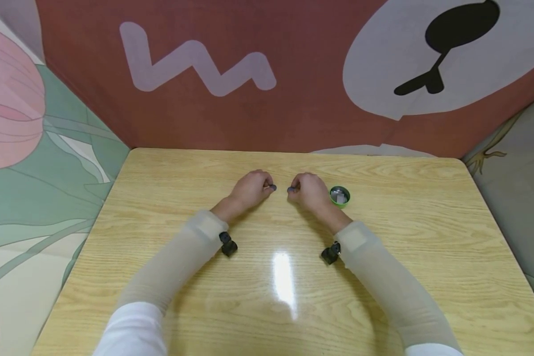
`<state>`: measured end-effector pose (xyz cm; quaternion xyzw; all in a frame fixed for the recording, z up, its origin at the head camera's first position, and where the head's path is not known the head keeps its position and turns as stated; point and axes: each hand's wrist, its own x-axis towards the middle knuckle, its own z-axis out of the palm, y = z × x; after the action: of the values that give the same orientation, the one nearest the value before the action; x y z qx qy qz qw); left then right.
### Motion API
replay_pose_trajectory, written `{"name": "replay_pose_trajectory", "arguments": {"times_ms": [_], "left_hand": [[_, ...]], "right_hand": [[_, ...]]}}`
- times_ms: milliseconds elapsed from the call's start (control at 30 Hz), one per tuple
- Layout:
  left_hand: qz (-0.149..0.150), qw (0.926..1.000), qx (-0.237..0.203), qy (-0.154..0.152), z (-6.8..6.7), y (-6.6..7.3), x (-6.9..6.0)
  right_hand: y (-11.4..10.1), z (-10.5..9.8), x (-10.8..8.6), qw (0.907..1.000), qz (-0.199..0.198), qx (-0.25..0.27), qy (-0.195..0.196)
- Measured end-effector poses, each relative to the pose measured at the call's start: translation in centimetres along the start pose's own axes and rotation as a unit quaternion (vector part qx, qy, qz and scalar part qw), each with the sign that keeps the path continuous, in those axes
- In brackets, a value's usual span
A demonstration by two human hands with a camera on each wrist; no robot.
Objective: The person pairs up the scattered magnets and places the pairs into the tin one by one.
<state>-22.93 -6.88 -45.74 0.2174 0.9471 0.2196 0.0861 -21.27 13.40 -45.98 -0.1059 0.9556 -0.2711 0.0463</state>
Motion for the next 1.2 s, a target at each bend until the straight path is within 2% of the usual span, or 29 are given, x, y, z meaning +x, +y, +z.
{"name": "replay_pose_trajectory", "arguments": {"times_ms": [400, 633, 833, 1200], "left_hand": [[0.035, 0.9993, -0.007, -0.003, 0.5, 0.7, 0.1], [0.038, 0.9993, -0.008, -0.001, 0.7, 0.9, 0.2], [0.053, 0.9986, 0.000, 0.007, 1.0, 0.9, 0.2], [0.055, 0.9985, 0.007, 0.005, 0.9, 1.2, 0.3]], "right_hand": [[-0.2, 0.2, 0.0, 0.9994, -0.033, 0.007, 0.005], [-0.5, 0.2, 0.0, 0.9983, -0.056, 0.014, 0.007], [-0.5, 0.4, 0.0, 0.9977, -0.068, 0.007, 0.007], [-0.4, 0.5, -0.1, 0.9969, -0.078, 0.006, 0.011]]}}
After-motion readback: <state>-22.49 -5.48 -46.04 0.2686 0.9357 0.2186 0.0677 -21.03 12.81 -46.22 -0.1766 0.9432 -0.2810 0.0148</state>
